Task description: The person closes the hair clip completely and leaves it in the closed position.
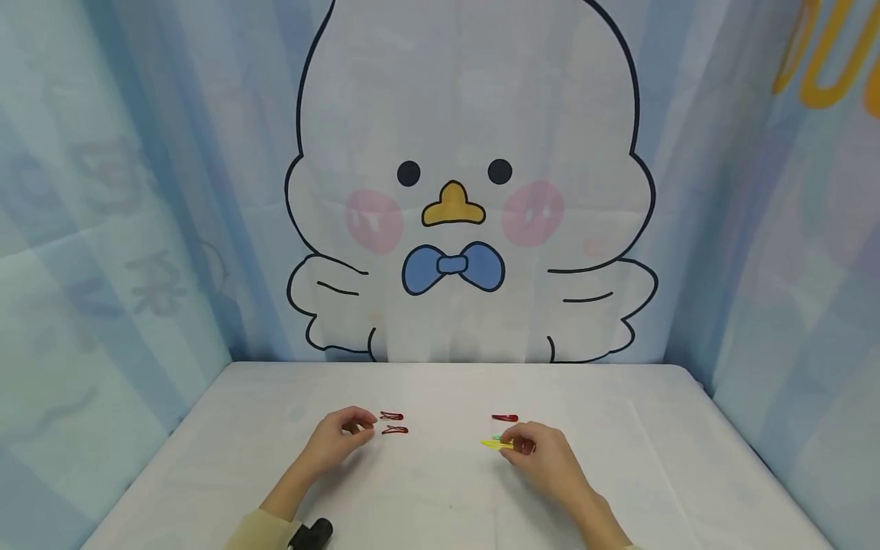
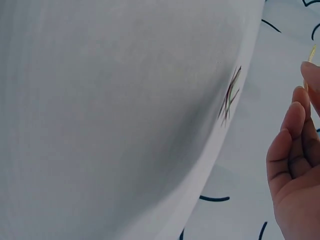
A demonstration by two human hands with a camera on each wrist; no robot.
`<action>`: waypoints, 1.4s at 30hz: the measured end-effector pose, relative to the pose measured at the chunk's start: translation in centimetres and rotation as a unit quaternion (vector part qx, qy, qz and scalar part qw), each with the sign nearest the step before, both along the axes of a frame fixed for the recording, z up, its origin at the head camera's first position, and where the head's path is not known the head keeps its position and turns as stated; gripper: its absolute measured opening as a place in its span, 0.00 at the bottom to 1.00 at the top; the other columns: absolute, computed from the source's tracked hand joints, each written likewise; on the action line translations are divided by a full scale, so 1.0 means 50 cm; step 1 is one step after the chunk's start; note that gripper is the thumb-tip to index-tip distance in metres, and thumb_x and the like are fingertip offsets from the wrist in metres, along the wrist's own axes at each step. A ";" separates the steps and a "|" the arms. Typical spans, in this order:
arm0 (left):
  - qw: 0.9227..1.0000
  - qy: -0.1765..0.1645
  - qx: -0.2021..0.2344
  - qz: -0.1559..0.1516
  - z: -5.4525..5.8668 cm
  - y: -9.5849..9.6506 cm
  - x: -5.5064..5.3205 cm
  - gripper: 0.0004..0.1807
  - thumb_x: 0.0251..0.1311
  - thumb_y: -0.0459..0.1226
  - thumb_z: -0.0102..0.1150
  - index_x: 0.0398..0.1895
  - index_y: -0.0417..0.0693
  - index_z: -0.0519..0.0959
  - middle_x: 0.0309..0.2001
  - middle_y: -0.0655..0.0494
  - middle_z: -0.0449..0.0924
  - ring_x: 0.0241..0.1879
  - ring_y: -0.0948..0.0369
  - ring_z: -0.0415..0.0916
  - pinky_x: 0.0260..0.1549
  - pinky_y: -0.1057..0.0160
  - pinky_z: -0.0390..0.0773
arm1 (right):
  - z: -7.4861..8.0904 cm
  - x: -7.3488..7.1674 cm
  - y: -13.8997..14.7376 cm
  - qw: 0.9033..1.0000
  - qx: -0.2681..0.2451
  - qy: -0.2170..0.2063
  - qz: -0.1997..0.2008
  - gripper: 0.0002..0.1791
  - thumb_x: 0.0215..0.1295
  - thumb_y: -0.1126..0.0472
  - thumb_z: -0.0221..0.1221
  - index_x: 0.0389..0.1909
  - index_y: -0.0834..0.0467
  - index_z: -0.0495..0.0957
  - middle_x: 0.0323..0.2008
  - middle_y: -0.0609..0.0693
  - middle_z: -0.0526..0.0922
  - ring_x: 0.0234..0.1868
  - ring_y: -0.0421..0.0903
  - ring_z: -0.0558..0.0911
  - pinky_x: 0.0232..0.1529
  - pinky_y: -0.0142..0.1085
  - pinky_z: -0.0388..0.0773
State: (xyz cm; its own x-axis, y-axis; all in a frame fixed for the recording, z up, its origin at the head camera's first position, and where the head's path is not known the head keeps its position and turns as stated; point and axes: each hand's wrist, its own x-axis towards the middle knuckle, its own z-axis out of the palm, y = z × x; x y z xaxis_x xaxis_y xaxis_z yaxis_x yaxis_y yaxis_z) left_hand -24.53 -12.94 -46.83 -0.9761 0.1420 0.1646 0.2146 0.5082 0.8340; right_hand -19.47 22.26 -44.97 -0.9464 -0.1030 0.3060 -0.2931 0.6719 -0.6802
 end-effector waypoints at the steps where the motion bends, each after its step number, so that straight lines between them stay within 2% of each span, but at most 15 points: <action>1: 1.000 -0.001 -0.003 0.001 0.000 0.000 -0.001 0.07 0.61 0.29 0.67 0.42 0.42 0.83 0.35 0.56 0.79 0.34 0.59 0.72 0.31 0.63 0.74 | -0.001 -0.002 0.004 1.000 0.005 -0.002 -0.001 0.10 0.53 0.69 0.74 0.33 0.53 0.86 0.24 0.40 0.75 0.28 0.39 0.72 0.31 0.31 0.71; 7: 1.000 -0.008 -0.022 -0.005 -0.001 0.002 -0.014 0.07 0.60 0.31 0.68 0.41 0.42 0.82 0.34 0.57 0.79 0.33 0.59 0.71 0.32 0.62 0.73 | -0.005 -0.012 0.026 0.999 0.034 -0.036 0.014 0.09 0.54 0.67 0.73 0.31 0.51 0.85 0.24 0.41 0.75 0.28 0.39 0.72 0.30 0.32 0.71; 12: 0.999 -0.011 -0.030 -0.018 -0.007 0.003 -0.021 0.08 0.59 0.31 0.69 0.40 0.41 0.82 0.33 0.57 0.79 0.33 0.59 0.70 0.31 0.62 0.74 | -0.010 -0.022 0.037 0.995 0.049 -0.072 0.045 0.08 0.55 0.67 0.72 0.31 0.52 0.84 0.24 0.42 0.74 0.28 0.40 0.71 0.29 0.32 0.69; 19: 0.998 -0.005 -0.049 -0.029 -0.020 0.003 -0.033 0.08 0.58 0.31 0.71 0.38 0.43 0.82 0.31 0.58 0.77 0.32 0.59 0.70 0.32 0.62 0.73 | -0.017 -0.032 0.047 0.990 0.073 -0.094 0.071 0.09 0.54 0.67 0.73 0.30 0.53 0.83 0.24 0.43 0.72 0.28 0.41 0.70 0.29 0.33 0.67; 24: 0.997 0.011 -0.060 -0.037 -0.027 0.003 -0.043 0.07 0.56 0.31 0.71 0.36 0.44 0.82 0.30 0.59 0.76 0.31 0.60 0.69 0.32 0.62 0.71 | -0.017 -0.033 0.050 0.988 0.084 -0.111 0.073 0.09 0.54 0.67 0.73 0.29 0.53 0.82 0.23 0.43 0.72 0.27 0.41 0.70 0.29 0.33 0.66; 35: 0.996 -0.005 -0.087 -0.029 -0.024 0.015 -0.042 0.05 0.58 0.32 0.70 0.32 0.46 0.82 0.29 0.59 0.76 0.31 0.60 0.71 0.33 0.62 0.73 | -0.018 -0.036 0.053 0.985 0.078 -0.134 0.072 0.08 0.54 0.66 0.72 0.32 0.53 0.83 0.25 0.44 0.73 0.28 0.43 0.71 0.30 0.34 0.67; 42: 0.994 0.001 -0.108 -0.020 -0.021 0.022 -0.041 0.04 0.59 0.32 0.70 0.32 0.47 0.82 0.29 0.59 0.75 0.31 0.60 0.70 0.33 0.61 0.73 | -0.008 -0.032 0.053 0.987 0.070 -0.142 0.028 0.04 0.59 0.61 0.71 0.32 0.50 0.84 0.26 0.44 0.75 0.28 0.44 0.72 0.30 0.35 0.68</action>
State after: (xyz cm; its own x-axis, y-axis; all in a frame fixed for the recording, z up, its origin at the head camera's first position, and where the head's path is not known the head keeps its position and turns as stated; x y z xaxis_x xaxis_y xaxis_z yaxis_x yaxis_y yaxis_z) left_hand -26.58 -11.85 -47.86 -0.9689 0.2123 0.1275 0.2389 0.6660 0.7067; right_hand -21.05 24.90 -45.38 -0.9835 -0.1804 0.0087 -0.1438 0.7529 -0.6423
